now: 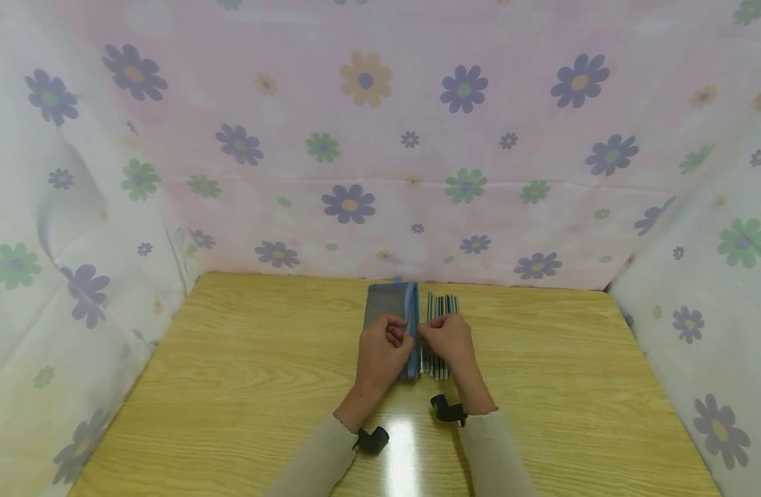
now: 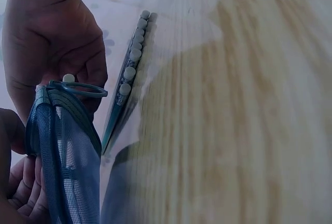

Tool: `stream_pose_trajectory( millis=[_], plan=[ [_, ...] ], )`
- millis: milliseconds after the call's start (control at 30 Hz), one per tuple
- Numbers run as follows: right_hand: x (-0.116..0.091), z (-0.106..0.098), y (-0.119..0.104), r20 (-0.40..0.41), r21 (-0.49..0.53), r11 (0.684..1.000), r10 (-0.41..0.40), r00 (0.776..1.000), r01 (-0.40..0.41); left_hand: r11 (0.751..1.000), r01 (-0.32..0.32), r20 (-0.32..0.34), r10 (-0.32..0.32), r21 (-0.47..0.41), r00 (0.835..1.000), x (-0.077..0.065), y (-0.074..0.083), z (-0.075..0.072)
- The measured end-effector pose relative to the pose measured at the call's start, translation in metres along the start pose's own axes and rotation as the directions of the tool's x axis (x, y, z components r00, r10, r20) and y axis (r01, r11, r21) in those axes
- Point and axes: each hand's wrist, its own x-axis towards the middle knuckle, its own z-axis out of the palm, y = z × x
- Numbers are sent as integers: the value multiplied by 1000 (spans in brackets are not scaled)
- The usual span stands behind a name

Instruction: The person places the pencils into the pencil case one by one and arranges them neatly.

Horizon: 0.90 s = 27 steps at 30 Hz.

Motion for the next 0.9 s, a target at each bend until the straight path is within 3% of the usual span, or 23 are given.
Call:
stream_pose_trajectory(
  millis=[433,900],
  plan=[
    [0,6,-1,-2,91,996,16,1000,-16,1000,12,2,-12,-11,1000,0,-1,1],
    [-1,12,0,18,150,989,-4,1000,1,999,-15,-3,15,-28,1000,-2,-2,3]
  ],
)
